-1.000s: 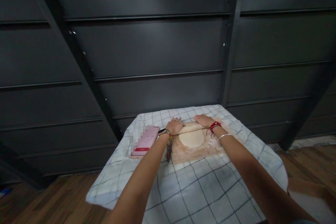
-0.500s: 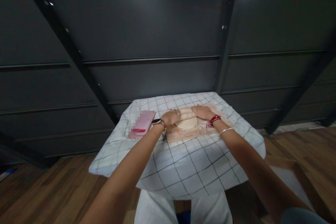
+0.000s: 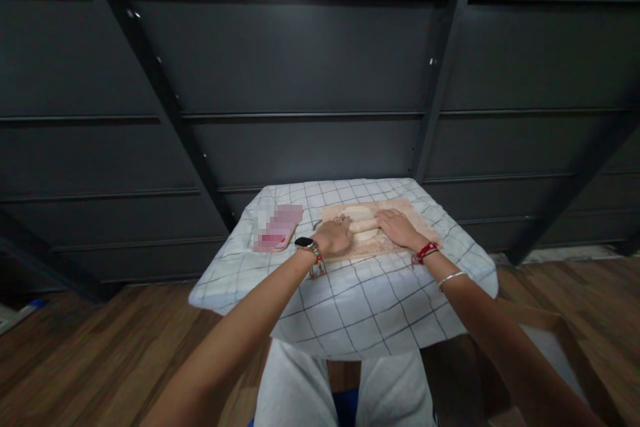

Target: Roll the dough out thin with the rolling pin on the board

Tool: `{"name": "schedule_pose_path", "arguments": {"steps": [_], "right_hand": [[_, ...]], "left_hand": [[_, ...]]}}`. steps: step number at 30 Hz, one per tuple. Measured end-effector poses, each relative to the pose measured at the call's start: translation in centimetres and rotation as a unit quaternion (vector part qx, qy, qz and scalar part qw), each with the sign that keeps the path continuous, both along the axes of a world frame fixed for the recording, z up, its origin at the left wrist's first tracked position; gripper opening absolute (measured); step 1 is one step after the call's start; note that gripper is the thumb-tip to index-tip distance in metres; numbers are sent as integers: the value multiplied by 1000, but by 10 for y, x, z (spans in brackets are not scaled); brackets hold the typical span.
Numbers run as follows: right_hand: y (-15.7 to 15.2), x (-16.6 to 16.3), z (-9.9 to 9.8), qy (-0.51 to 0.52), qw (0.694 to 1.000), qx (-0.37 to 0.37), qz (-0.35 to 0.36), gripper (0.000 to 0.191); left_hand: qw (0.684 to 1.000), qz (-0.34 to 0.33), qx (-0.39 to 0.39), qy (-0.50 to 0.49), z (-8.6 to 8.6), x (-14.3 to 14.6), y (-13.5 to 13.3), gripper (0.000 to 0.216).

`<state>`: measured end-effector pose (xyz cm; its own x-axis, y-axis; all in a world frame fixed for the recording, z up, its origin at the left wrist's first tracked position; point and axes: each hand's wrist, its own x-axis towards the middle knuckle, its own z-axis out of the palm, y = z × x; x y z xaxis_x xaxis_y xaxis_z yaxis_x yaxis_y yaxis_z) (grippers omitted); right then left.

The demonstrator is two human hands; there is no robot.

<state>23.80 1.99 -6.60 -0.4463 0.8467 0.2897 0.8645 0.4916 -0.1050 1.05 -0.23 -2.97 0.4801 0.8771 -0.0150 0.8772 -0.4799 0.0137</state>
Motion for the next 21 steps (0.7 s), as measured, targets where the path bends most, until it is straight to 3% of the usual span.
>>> {"name": "schedule_pose_path", "arguments": {"steps": [8,16,21], "right_hand": [[-27,3,-11,23,995,87,36,42],[-43,3,-12,52,998,37,-15,40],[-51,2,-11,60,997,49,-24,37]], "left_hand": [[1000,7,14,0,-3,9,-39,61],[999,16,48,1,-9,11,-61,62],[997,13,76,19,-14,15,-73,65]]}}
